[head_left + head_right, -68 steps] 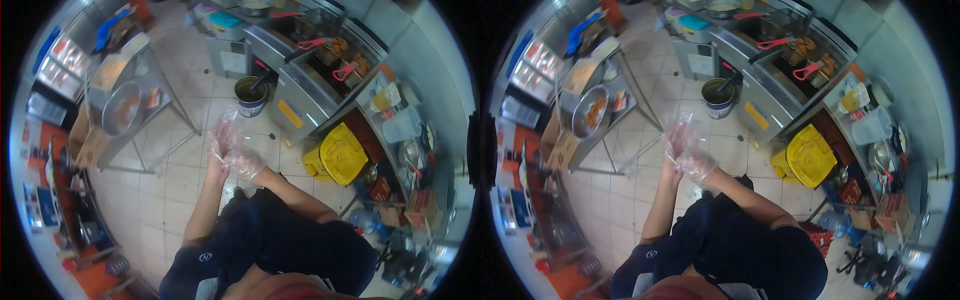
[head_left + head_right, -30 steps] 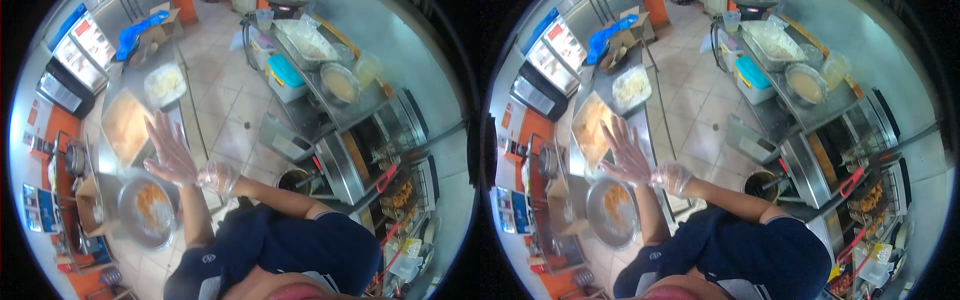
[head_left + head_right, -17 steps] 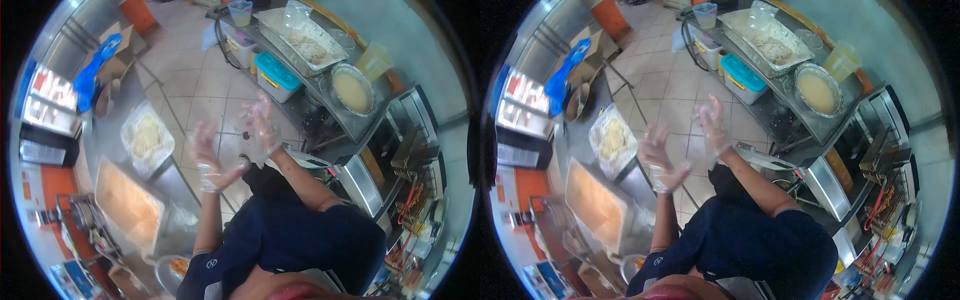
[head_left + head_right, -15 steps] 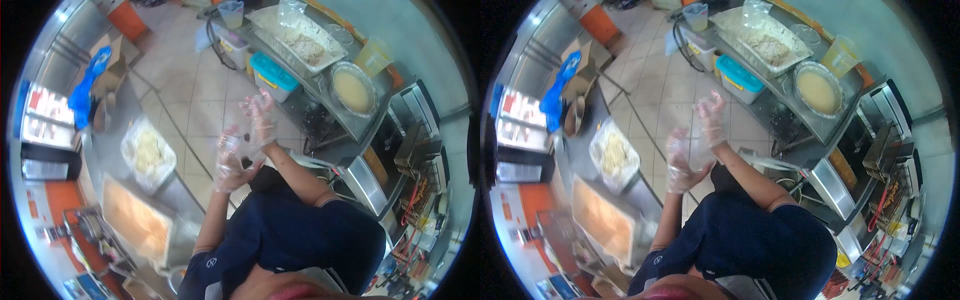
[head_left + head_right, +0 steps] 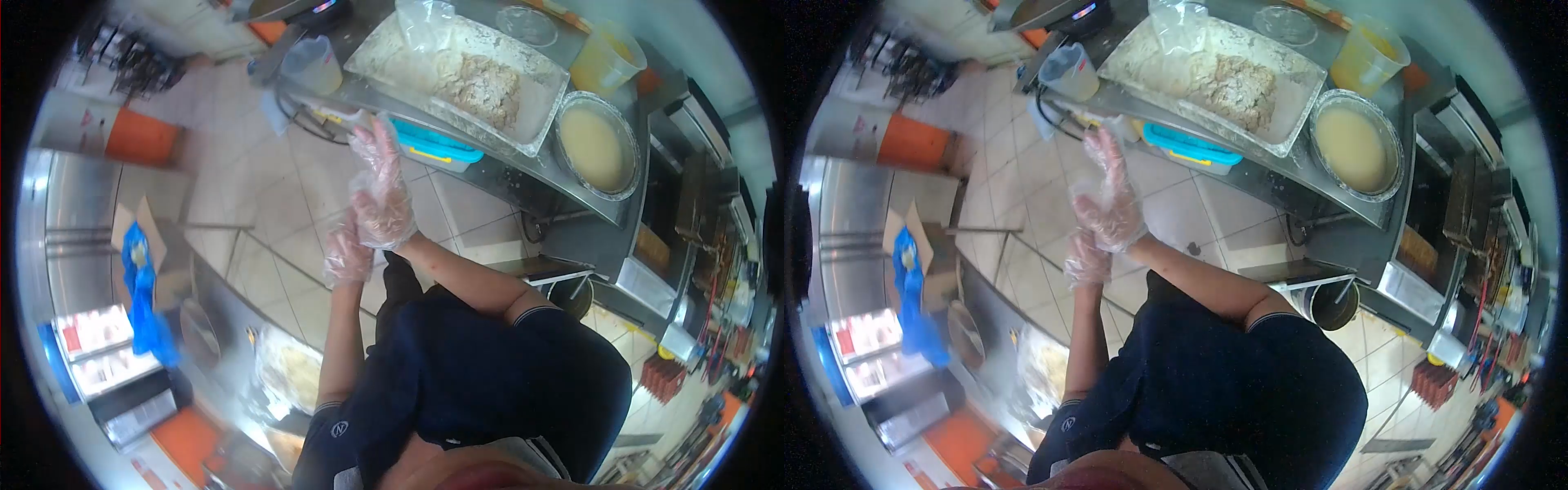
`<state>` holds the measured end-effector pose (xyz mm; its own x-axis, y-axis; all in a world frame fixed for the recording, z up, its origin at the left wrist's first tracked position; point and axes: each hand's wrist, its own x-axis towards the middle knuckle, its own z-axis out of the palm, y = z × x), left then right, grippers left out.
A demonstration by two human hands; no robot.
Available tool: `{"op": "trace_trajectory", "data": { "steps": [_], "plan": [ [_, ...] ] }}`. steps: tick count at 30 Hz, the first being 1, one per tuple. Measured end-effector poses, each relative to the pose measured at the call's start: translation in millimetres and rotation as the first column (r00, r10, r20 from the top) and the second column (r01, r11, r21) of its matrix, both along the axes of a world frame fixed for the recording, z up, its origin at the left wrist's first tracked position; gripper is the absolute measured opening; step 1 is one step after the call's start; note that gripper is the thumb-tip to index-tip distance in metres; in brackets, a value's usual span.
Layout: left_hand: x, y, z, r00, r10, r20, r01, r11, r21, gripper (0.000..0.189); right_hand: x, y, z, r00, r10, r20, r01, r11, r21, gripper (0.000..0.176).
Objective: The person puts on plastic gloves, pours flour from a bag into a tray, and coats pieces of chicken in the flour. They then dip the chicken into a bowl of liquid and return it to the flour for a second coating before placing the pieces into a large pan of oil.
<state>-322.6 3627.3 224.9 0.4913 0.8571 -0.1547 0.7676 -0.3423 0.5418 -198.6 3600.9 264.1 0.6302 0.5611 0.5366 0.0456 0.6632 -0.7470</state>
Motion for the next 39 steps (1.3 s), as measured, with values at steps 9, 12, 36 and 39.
{"op": "trace_trajectory", "data": {
  "steps": [9,12,36,39],
  "plan": [
    [93.2,117.6,-23.9,0.545,-0.831,-0.107,0.773,0.449,0.447,0.037,89.9,69.4,18.8,0.897,-0.040,-0.441,0.161,0.957,0.242,0.069],
    [140.4,127.8,5.8,0.342,-0.939,0.044,0.868,0.334,0.368,0.035,142.6,49.2,-10.6,0.883,-0.418,-0.213,0.355,0.893,-0.277,0.053],
    [402.8,266.9,-99.2,0.376,-0.904,-0.204,0.837,0.237,0.494,0.034,442.6,203.2,-101.2,0.572,0.075,0.817,0.820,-0.034,-0.572,0.021],
    [386.2,299.6,-70.1,0.430,-0.858,-0.281,0.881,0.330,0.339,0.033,412.2,186.5,-50.9,0.640,-0.222,0.736,0.759,0.027,-0.651,0.018]
  ]
}}
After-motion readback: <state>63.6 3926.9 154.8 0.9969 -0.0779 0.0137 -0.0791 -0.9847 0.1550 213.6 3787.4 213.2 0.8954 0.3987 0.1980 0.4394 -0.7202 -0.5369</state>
